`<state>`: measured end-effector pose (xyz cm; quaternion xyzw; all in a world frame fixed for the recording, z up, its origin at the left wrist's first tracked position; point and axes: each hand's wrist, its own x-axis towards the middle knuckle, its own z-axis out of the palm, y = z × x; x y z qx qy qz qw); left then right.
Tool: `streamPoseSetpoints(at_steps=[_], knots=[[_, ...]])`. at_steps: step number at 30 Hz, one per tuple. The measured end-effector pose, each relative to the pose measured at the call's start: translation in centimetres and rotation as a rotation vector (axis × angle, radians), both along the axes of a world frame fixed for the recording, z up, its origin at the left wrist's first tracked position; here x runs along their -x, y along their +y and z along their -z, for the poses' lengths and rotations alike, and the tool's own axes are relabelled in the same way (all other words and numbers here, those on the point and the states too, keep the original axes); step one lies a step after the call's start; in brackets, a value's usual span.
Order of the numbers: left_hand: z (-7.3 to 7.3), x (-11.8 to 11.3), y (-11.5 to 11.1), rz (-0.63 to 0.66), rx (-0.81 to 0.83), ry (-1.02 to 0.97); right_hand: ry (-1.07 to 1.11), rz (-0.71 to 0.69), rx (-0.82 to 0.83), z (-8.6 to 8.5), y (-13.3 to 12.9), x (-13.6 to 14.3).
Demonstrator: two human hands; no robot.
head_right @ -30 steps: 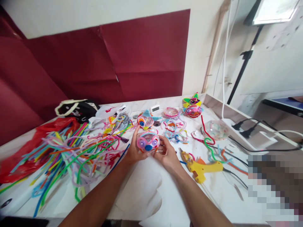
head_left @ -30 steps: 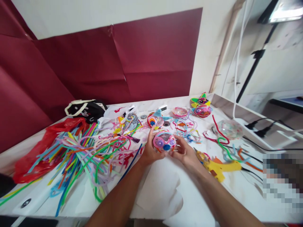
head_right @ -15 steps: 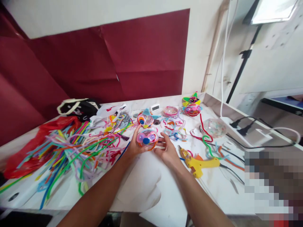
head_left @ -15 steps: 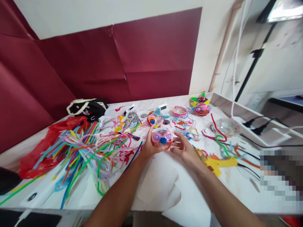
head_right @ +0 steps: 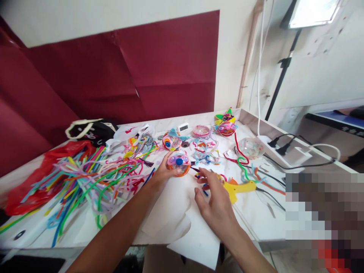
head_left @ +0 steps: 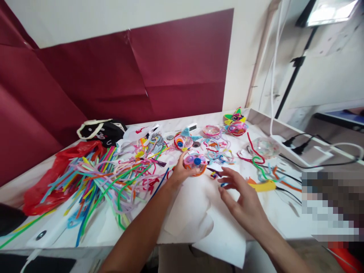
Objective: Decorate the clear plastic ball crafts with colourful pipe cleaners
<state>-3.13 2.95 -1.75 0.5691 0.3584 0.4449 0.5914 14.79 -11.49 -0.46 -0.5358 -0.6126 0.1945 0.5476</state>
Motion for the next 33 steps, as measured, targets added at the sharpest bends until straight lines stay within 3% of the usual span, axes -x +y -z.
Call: streamPoseSetpoints(at_steps=[8, 17, 25, 33], knots=[[-0.6, -2.1, 0.4, -0.03, 0.011, 0.085, -0.328, -0.063, -0.168, 2.7, -3.7, 1.7], [-1.0, -3.5, 0.0, -0.075, 0.061, 0.177, -0.438, -0.052, -0.31, 4.6, -3.8, 1.4], [-0.7, -3.1, 0.1, -0.062, 0.065, 0.176, -0.498, -0.062, -0.259, 5.8, -3.7, 1.2], [0.1, -2.7, -0.1, -0.078, 0.038, 0.125, -0.487, -0.064, -0.234, 5.7, -3.8, 1.2]])
